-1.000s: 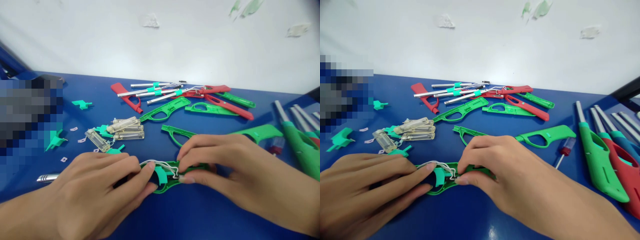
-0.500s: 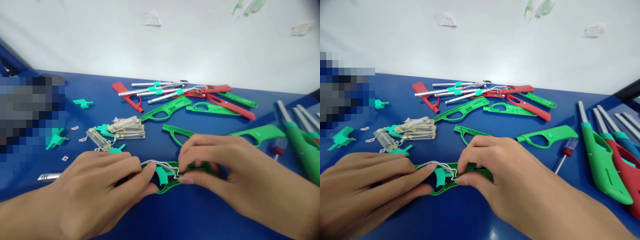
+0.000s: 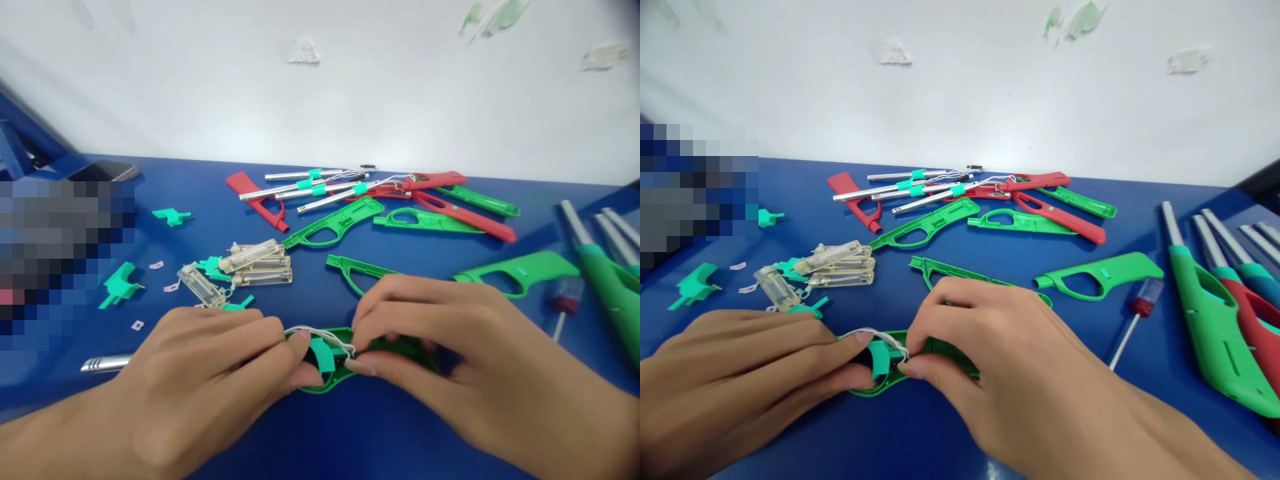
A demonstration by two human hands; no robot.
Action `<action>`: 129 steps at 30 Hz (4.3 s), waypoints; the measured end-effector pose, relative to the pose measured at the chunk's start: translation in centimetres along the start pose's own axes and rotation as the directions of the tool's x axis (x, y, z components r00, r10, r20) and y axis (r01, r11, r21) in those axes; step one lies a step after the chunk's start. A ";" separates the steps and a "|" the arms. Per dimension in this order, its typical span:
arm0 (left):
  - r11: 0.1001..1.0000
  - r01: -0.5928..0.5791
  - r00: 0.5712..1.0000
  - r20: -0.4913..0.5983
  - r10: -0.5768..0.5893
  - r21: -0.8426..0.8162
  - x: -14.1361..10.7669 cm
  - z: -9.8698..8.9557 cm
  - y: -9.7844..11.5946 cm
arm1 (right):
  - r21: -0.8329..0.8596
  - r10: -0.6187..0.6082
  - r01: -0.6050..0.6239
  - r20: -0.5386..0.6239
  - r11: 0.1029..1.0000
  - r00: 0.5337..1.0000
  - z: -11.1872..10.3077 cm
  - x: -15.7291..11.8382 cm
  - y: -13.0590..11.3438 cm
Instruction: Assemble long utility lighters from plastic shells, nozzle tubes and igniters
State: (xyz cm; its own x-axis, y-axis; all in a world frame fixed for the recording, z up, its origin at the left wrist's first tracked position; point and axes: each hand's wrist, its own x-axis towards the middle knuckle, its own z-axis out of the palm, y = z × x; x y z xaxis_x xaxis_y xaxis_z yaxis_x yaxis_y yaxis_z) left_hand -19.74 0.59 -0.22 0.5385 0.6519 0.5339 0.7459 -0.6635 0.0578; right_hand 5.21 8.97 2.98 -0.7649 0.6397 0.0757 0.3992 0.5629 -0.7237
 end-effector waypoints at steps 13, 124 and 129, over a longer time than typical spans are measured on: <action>0.997 0.022 0.999 0.045 -0.018 -0.077 0.1 0.1 -0.1 | 0.031 0.012 -0.010 -0.057 0.999 0.998 0.9 -0.3 -0.3; 0.983 0.066 0.988 0.148 -0.041 -0.171 -0.5 0.4 -0.2 | 0.012 -0.116 0.116 0.002 0.993 0.993 1.1 -0.8 0.3; 0.981 0.058 0.991 0.128 -0.034 -0.186 0.0 0.4 -0.3 | 0.016 -0.086 0.086 0.007 0.996 0.996 1.1 -0.9 0.0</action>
State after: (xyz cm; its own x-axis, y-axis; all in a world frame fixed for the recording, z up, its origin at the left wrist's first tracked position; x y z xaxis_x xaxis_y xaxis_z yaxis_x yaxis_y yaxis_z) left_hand -19.78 0.91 -0.56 0.5583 0.7161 0.4190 0.6902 -0.6811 0.2443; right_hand 5.36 7.78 2.18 -0.7998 0.5854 0.1329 0.3238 0.6072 -0.7256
